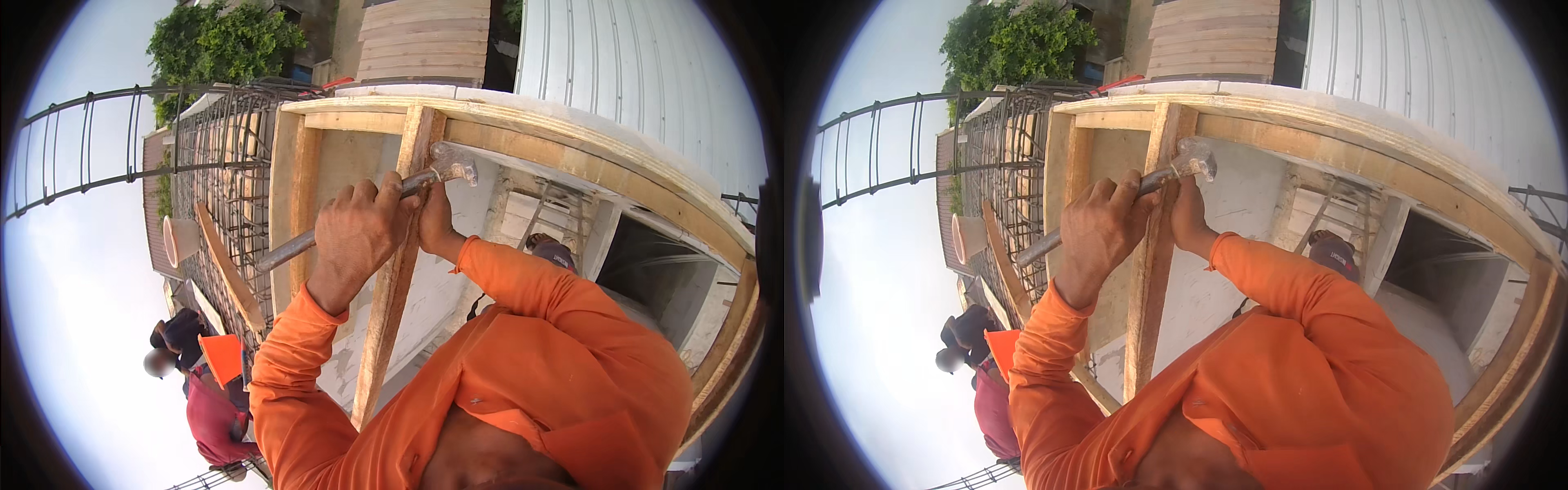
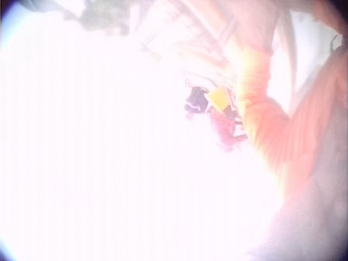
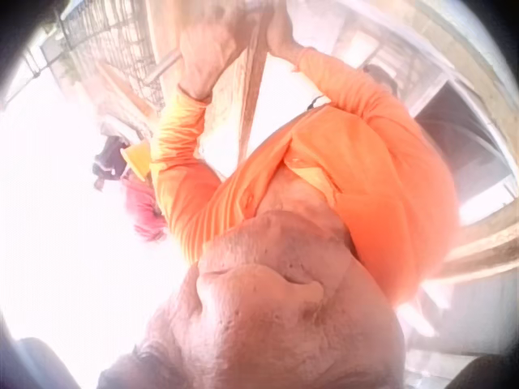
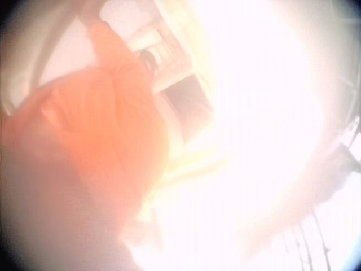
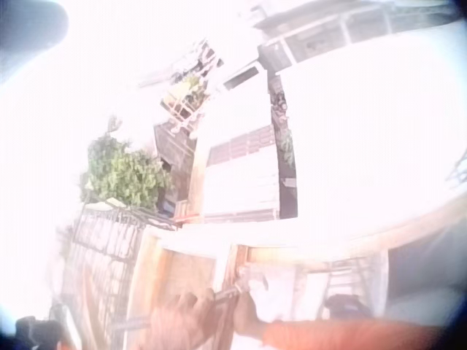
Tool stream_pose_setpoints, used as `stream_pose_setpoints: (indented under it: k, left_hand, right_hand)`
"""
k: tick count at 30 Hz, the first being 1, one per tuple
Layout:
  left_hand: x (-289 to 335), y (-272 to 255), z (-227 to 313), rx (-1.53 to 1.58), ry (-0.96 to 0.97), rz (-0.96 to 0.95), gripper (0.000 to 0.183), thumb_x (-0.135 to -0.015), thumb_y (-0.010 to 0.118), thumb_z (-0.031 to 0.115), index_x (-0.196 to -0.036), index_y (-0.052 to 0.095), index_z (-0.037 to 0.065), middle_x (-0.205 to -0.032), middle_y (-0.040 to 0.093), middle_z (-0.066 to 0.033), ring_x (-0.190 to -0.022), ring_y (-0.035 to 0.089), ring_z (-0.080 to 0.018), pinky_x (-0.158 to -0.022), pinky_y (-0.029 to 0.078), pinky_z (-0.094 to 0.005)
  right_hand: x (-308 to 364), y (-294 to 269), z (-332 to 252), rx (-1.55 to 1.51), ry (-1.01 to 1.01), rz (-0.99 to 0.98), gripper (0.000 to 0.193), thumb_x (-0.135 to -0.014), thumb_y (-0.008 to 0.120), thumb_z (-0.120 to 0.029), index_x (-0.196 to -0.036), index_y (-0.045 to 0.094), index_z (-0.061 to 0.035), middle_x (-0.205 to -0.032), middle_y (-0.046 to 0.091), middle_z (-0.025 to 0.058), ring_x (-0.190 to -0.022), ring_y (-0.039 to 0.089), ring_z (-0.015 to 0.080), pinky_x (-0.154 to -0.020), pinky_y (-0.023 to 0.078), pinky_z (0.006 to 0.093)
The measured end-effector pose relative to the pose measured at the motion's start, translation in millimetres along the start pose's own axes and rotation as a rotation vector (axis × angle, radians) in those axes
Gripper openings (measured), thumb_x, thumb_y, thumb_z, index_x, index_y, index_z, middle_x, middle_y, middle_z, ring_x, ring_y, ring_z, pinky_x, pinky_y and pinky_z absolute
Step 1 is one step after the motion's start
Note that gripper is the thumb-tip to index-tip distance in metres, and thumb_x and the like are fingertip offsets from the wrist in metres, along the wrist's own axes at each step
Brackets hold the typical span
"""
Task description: The person builds a wooden frame on a construction site by hammering nails into wooden planks.
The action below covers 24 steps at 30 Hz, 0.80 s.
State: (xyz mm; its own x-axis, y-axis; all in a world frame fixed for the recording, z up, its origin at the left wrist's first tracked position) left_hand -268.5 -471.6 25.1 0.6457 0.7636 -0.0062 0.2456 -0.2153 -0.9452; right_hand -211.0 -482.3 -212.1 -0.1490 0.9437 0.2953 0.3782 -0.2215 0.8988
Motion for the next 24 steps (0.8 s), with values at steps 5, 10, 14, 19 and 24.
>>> stream_pose_setpoints:
  k: [5, 10, 14, 19, 24]
  left_hand:
    - [0, -31, 37, 0.129, 0.183, 0.058, 0.037, -0.078, 0.069, 0.03, -0.107, 0.059, 0.008, -0.064, 0.046, -0.0039, -0.053, 0.05, -0.0206, -0.046, 0.041, -0.0342]
    - [-9, -8, 1, 0.009, 0.142, -0.037, 0.037, -0.078, 0.07, 0.03, -0.105, 0.058, 0.008, -0.065, 0.048, -0.0049, -0.053, 0.05, -0.0218, -0.045, 0.041, -0.034]
    - [-15, 3, -6, -0.047, 0.037, -0.169, 0.04, -0.072, 0.073, 0.032, -0.101, 0.059, 0.008, -0.065, 0.051, -0.0055, -0.056, 0.053, -0.0239, -0.048, 0.043, -0.0369]
    - [-2, 28, -9, -0.023, -0.08, -0.517, 0.03, -0.074, 0.069, 0.035, -0.081, 0.056, 0.009, -0.062, 0.051, -0.0066, -0.054, 0.056, -0.0258, -0.049, 0.043, -0.0395]
    - [-25, 18, 9, 0.24, -0.009, -0.401, 0.048, -0.085, 0.058, 0.05, -0.068, 0.052, 0.005, -0.052, 0.046, -0.0087, -0.045, 0.052, -0.0274, -0.042, 0.039, -0.0369]
  right_hand:
    - [-12, -12, 23, -0.197, -0.085, -0.051, 0.027, -0.098, 0.034, -0.024, -0.104, 0.048, -0.0023, -0.094, 0.055, 0.0078, -0.085, 0.055, 0.0176, -0.076, 0.046, 0.0322]
    - [-10, -10, 54, -0.294, 0.092, -0.051, 0.041, -0.098, 0.03, -0.039, -0.111, 0.049, -0.0054, -0.1, 0.056, 0.008, -0.092, 0.055, 0.0174, -0.081, 0.047, 0.0332]
    - [6, -17, 42, -0.166, -0.078, 0.219, 0.036, -0.096, 0.034, -0.033, -0.114, 0.048, -0.0052, -0.096, 0.056, 0.009, -0.091, 0.055, 0.0185, -0.083, 0.045, 0.0345]
    - [27, 2, -24, 0.406, -0.283, 0.189, 0.031, -0.096, 0.038, -0.028, -0.115, 0.045, -0.0053, -0.093, 0.052, 0.0072, -0.086, 0.051, 0.0168, -0.078, 0.043, 0.0341]
    - [26, -1, -17, 0.064, -0.121, 0.236, 0.034, -0.092, 0.044, -0.031, -0.112, 0.047, -0.0031, -0.087, 0.051, 0.0052, -0.081, 0.048, 0.0145, -0.075, 0.042, 0.0322]
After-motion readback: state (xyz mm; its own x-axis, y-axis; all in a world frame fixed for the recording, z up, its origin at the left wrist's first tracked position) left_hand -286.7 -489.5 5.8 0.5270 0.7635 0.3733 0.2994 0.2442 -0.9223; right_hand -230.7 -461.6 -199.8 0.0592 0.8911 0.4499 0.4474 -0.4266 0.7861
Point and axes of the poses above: each hand's wrist, its own x-axis away from the middle knuckle, its own y-axis out of the palm, z = x × y, the point moved 9 cm from there along -x, towards the middle knuckle
